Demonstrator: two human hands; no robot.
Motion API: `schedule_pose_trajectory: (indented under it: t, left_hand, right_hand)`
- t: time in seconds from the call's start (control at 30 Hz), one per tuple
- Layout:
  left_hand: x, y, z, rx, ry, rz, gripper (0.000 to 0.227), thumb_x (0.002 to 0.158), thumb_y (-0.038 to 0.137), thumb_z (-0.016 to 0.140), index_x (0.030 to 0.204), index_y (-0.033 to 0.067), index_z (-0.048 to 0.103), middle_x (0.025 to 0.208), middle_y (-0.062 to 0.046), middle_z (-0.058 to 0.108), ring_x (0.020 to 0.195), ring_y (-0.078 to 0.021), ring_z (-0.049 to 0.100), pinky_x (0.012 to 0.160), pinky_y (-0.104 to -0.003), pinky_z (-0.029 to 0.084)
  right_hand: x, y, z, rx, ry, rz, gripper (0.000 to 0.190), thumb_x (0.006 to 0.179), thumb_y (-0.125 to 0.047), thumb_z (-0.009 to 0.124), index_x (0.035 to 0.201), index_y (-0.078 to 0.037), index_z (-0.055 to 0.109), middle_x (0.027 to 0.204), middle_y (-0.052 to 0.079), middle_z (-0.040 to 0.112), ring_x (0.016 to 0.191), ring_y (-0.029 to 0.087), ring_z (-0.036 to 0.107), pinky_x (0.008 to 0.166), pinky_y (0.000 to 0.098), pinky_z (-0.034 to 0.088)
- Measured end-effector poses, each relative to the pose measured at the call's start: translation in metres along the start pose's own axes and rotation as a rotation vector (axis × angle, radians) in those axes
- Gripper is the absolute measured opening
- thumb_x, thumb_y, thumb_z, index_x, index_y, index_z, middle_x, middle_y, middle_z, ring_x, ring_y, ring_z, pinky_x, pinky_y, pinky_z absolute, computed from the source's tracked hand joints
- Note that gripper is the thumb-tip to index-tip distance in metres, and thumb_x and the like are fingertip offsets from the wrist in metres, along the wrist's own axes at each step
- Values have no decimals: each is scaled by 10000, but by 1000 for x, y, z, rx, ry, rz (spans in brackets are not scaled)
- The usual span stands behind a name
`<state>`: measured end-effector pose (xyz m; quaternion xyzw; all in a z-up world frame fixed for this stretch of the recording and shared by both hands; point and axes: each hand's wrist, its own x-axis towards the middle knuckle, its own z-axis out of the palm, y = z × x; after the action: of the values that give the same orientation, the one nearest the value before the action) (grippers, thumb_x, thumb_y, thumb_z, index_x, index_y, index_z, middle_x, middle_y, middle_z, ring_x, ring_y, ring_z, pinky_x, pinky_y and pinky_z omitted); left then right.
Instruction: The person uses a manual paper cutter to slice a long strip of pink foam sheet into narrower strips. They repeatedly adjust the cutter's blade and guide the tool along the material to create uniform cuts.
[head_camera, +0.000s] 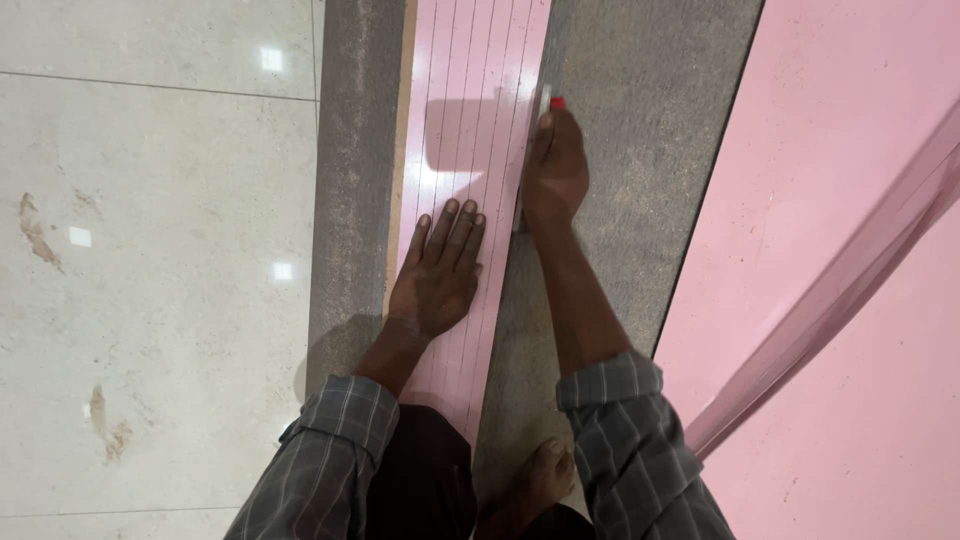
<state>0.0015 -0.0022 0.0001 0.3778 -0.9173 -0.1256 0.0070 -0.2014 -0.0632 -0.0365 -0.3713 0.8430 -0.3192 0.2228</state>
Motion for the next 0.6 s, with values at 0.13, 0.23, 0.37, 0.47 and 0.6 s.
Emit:
schedule_pose_trajectory:
  t: [0.13, 0.23, 0.37, 0.47, 0.6]
  left_hand:
    - [6, -1, -6, -159, 83, -24, 598, 1099, 327, 410, 1624, 57, 318, 1711, -112, 242, 1591, -265, 197, 1314, -468, 174]
    - [33, -16, -10, -268, -83, -38, 607, 1091, 308, 399, 1639, 73, 287, 1728, -69, 218, 1560, -233, 201, 1229, -453, 221]
    - [65, -23, -7, -117, 46, -60, 600, 1087, 335, 413, 1609, 70, 280, 1693, -127, 184, 1573, -291, 138, 1290, -501, 150]
    - [73, -26, -11, -167, 39, -125, 637, 1065, 314, 399, 1589, -21, 258, 1679, -226, 151, 1558, -366, 107, 1259, -515, 145]
    - [66, -24, -9, -104, 52, -92, 604, 1107, 303, 377, 1603, -23, 267, 1698, -212, 160, 1589, -357, 108, 1305, -514, 158]
  right_hand:
    - [-23, 5, -10, -50, -7, -88, 515, 1126, -418, 353, 1360, -32, 601, 1261, 182, 685, 1094, 280, 706, 949, 383, 560]
    - [-136, 25, -35, -104, -101, -116, 536, 1125, -349, 354, 1495, 12, 496, 1383, 252, 618, 1258, 387, 609, 1061, 498, 461]
    - [-254, 55, -55, -231, -284, 159, 441, 1084, -345, 365, 1098, -50, 692, 908, 179, 725, 852, 305, 717, 797, 438, 526]
    - [-210, 58, -33, -165, -152, 60, 427, 1103, -334, 391, 1169, -25, 678, 968, 176, 730, 869, 317, 717, 825, 431, 547]
    - [-46, 28, -7, -190, 5, -157, 447, 1115, -319, 399, 1359, -33, 640, 1173, 176, 737, 976, 308, 731, 854, 443, 561]
